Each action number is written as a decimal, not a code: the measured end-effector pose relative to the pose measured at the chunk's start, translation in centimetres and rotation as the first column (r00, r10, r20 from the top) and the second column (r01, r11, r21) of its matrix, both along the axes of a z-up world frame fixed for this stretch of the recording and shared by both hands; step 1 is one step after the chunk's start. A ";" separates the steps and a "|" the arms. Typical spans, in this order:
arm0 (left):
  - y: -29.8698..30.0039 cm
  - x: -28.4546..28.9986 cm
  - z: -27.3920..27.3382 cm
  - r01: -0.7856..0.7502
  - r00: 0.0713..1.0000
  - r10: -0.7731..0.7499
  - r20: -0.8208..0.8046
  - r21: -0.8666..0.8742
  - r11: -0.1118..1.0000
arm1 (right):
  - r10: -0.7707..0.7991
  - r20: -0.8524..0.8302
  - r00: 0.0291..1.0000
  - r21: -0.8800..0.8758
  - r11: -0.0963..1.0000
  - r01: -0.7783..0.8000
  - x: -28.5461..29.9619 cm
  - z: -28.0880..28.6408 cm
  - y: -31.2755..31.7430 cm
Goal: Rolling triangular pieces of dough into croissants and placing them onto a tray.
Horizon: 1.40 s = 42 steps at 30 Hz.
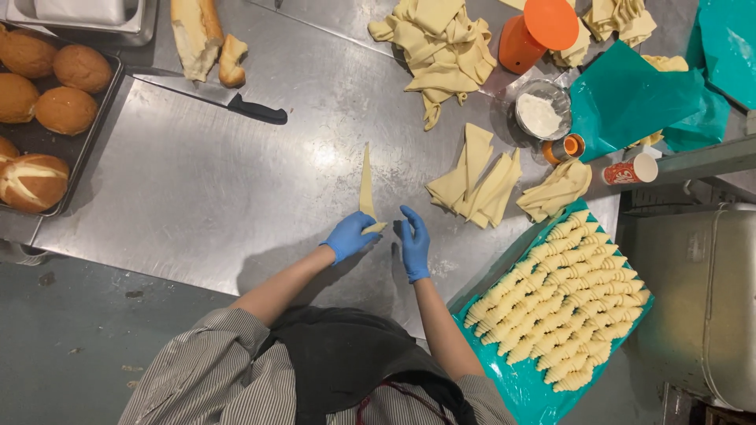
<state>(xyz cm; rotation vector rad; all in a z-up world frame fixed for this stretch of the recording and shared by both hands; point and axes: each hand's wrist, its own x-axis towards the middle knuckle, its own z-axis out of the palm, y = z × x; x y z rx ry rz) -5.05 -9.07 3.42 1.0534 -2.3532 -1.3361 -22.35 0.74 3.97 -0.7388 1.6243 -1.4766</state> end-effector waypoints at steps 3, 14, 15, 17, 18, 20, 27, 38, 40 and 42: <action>-1.5 -0.4 1.8 -0.091 0.962 0.204 -0.182 0.489 0.868 | 0.225 -0.428 0.875 -0.148 0.938 -0.314 -0.5 4.7 -1.0; -0.4 4.0 12.3 0.226 0.785 0.415 -0.461 0.836 0.501 | 0.566 0.030 0.824 0.176 0.809 -0.561 -1.2 14.8 -1.2; 0.0 4.1 12.6 0.274 0.758 0.446 -0.476 0.853 0.444 | 0.582 -0.010 0.813 0.158 0.804 -0.574 -0.7 16.4 -1.4; 0.3 4.0 14.3 0.245 0.772 0.426 -0.473 0.838 0.487 | 0.570 -0.068 0.819 0.243 0.805 -0.541 0.2 19.2 -1.5; 0.5 4.0 15.1 0.214 0.785 0.408 -0.466 0.822 0.527 | 0.561 -0.124 0.818 0.326 0.802 -0.501 0.6 20.6 -1.4; 0.2 4.3 15.7 0.174 0.794 0.397 -0.461 0.798 0.578 | 0.568 -0.151 0.809 0.330 0.801 -0.500 -0.2 21.2 -1.2; 0.9 5.0 17.5 0.157 0.799 0.416 -0.434 0.818 0.553 | 0.548 -0.291 0.784 0.335 0.826 -0.454 0.0 23.8 -1.0; 2.6 6.5 19.4 0.119 0.755 0.447 -0.480 0.770 0.626 | 0.540 -0.402 0.740 0.255 0.842 -0.476 2.1 25.0 -0.7; 2.5 7.0 20.1 0.098 0.745 0.447 -0.495 0.745 0.660 | 0.533 -0.450 0.717 0.227 0.844 -0.485 3.1 25.9 -1.4; 3.0 7.8 20.5 0.047 0.737 0.479 -0.477 0.743 0.667 | 0.580 -0.330 0.745 0.252 0.815 -0.522 4.4 26.9 -1.2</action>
